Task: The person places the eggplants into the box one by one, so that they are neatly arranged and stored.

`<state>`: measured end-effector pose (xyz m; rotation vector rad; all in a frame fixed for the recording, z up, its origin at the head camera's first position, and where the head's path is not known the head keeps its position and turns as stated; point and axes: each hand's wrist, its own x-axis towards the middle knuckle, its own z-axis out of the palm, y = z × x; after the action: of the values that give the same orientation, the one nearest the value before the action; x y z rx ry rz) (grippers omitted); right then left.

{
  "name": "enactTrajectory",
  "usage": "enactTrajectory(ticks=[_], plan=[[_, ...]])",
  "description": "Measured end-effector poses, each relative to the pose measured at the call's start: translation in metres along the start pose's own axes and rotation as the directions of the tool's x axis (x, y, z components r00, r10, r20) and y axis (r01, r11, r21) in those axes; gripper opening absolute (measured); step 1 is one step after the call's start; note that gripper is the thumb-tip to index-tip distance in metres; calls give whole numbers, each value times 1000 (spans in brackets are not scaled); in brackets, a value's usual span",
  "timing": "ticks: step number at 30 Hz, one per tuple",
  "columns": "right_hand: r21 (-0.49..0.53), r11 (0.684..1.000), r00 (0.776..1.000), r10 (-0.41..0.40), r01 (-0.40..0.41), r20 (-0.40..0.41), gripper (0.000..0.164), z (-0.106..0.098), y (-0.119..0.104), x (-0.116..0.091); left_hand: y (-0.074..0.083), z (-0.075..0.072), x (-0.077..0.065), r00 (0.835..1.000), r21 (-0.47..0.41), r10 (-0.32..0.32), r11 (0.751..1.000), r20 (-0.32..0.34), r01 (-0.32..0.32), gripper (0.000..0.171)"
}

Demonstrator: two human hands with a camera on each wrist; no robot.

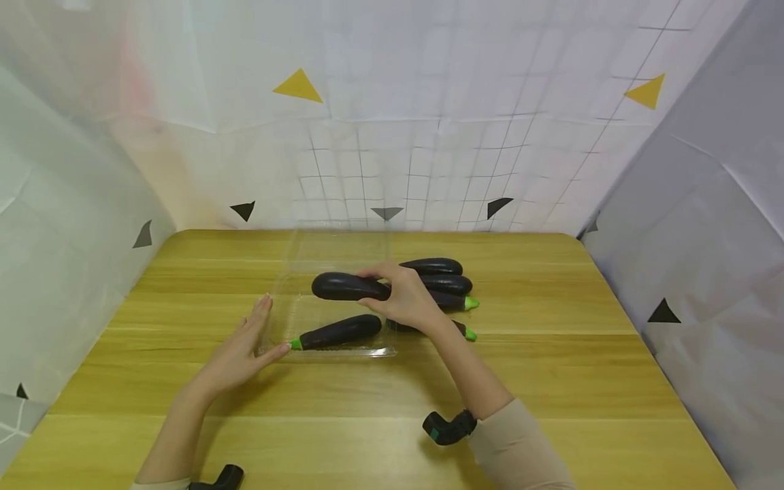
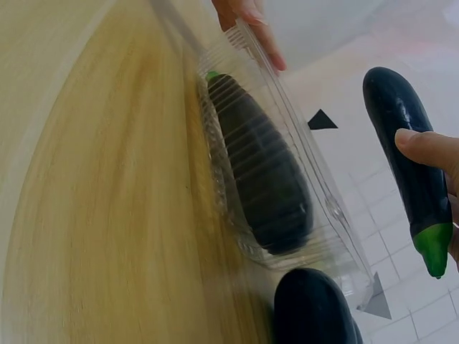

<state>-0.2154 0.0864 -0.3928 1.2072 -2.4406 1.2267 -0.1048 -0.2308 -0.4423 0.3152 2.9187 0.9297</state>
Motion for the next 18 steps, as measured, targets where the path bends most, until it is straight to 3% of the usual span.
enactTrajectory(ticks=[12, 18], plan=[[-12, 1000, 996, 21, -20, 81, 42, 28, 5, 12, 1, 1, -1, 1000, -13, 0, 1000, -6, 0, 101], [-113, 993, 992, 58, -46, 109, 42, 41, 7, 15, 1, 2, -2, 1000, -19, 3, 1000, -10, -4, 101]])
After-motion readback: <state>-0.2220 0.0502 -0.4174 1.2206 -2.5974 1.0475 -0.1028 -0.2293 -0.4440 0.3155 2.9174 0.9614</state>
